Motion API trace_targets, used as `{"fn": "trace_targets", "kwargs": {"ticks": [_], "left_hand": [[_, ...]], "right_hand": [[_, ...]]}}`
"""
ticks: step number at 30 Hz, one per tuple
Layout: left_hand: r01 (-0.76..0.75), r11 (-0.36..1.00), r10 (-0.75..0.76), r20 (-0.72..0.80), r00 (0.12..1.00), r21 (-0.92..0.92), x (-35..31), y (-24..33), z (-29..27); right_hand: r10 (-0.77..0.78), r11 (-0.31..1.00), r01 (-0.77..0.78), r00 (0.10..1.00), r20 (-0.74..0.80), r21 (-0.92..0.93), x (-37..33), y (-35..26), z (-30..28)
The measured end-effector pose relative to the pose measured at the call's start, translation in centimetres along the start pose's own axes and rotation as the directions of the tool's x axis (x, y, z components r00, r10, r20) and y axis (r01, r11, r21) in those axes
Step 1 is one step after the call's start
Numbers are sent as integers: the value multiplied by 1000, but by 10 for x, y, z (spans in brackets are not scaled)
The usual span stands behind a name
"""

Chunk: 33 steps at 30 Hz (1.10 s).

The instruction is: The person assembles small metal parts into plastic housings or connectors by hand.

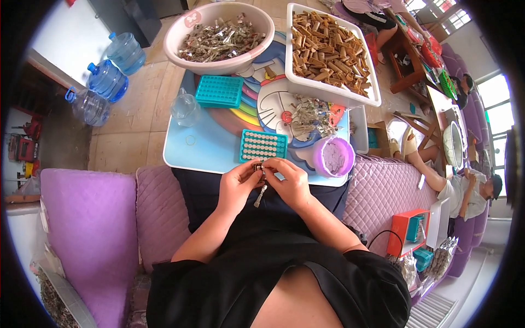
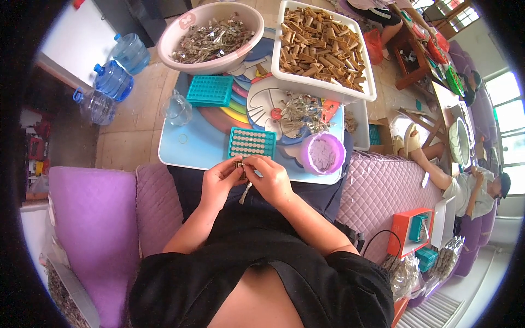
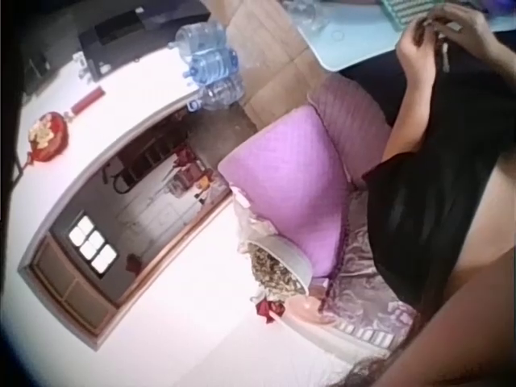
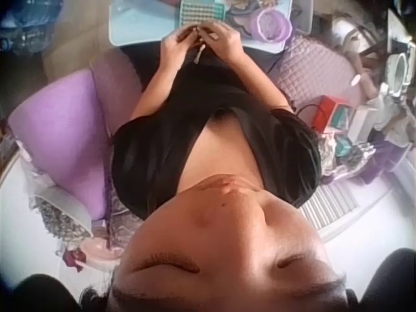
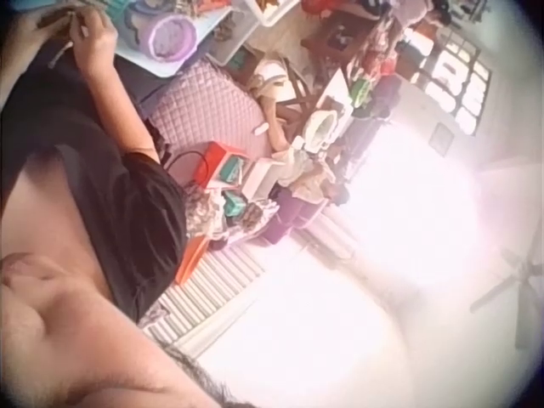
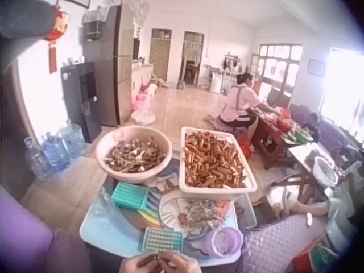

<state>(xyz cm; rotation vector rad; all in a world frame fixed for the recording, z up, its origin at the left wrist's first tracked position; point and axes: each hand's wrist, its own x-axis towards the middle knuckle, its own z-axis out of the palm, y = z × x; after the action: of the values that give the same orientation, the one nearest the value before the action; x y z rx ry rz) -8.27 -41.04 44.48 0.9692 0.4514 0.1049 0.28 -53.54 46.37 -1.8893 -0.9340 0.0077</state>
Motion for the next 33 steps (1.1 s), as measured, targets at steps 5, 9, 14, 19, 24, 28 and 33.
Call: {"fn": "trace_targets", "kwargs": {"ticks": [5,9,14,19,24,28,33], "left_hand": [[-79,991,81,-14,997,108,-2,3,6],[-136,973,141,-14,990,187,-2,2,6],[-255,872,264,38,964,418,-8,5,4],[-377,759,404,70,912,531,-4,12,9],[-370,799,359,118,926,475,-2,12,9],[-188,982,187,69,980,6,0,13,13],[60,954,-23,129,991,-293,5,5,2]], "right_hand": [[-5,999,3,998,-60,-47,-2,-4,0],[-69,995,65,996,-59,-70,0,-5,1],[-57,998,56,997,46,30,5,-10,-6],[357,757,-395,917,177,521,11,-6,-4],[388,583,-476,875,289,658,18,7,-4],[364,84,-546,796,484,834,21,6,-2],[249,-147,-622,729,637,769,18,12,-2]]}}
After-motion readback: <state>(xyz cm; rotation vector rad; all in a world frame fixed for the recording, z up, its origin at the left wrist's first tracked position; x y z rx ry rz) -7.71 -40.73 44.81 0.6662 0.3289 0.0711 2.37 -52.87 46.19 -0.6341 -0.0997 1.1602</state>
